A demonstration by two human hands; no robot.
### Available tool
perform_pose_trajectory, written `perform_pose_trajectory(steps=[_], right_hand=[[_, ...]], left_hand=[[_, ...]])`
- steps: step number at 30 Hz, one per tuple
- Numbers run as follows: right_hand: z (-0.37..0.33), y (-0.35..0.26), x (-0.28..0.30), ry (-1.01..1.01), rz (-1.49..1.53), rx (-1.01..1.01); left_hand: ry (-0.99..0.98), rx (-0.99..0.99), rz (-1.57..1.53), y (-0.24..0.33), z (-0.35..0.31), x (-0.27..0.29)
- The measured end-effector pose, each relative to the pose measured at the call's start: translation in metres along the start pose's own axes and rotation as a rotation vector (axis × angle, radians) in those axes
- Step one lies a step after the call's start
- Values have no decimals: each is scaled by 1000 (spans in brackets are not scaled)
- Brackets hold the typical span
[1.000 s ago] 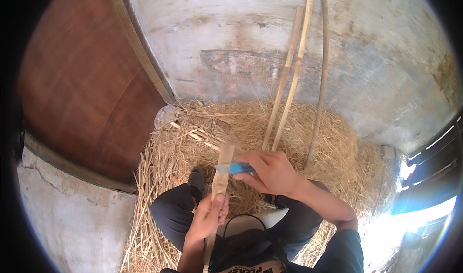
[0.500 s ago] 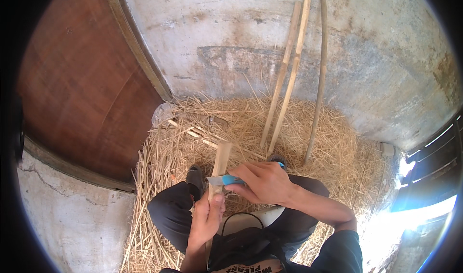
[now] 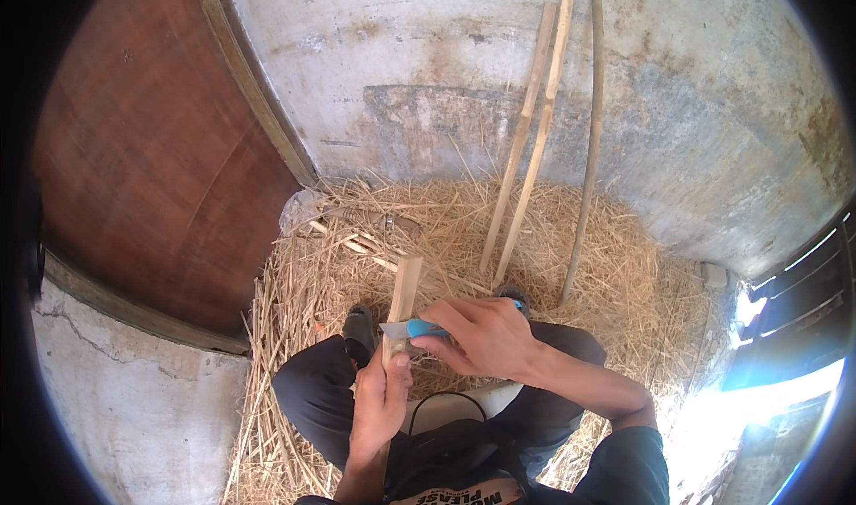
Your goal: The person sits on a bed of straw and uses a utility knife to shave thin strips off a long bamboo pole. They hold the pole with their left hand and scrape the blade along its length with their right hand, creating a pile of shavings on the floor.
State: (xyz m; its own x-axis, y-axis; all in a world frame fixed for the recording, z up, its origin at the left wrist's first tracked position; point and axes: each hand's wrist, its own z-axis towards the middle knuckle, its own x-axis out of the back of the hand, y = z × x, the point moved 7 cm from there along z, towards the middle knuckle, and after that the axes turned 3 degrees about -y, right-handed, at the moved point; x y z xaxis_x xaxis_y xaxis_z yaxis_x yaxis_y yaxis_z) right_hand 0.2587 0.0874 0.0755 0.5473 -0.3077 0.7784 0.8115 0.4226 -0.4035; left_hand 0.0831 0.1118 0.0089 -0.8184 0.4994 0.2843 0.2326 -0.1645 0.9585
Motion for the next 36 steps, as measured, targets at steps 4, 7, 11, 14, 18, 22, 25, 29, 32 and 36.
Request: perform_pose_trajectory(steps=[4,7,11,14,18,22,25,29,32,36], right_hand=[[-1,0,-1,31,-9,9],[0,-2,-1,13,-21,9],[1,-4,-2,26,-36,26],[1,-5,-2,46,-49,40],[2,-7,-3,93,-49,64],[2,-8,-3,49,-72,47],[2,-8,1,79,-87,59],[9,85,75,450,-147,-417],[-4,98,106,538,-136,-455],[-6,71,66,361,-17,-355]], left_hand=[[-3,7,9,-1,-1,0],[-4,18,15,-2,-2,1],[6,48,26,-5,-6,2],[29,30,28,-4,-7,2],[23,13,27,-7,-9,3],[33,11,31,-2,-10,4],[4,37,16,-4,-12,1],[-121,92,10,-16,-47,-14],[-156,113,61,-24,-52,-15],[-166,120,53,-27,-40,-8]])
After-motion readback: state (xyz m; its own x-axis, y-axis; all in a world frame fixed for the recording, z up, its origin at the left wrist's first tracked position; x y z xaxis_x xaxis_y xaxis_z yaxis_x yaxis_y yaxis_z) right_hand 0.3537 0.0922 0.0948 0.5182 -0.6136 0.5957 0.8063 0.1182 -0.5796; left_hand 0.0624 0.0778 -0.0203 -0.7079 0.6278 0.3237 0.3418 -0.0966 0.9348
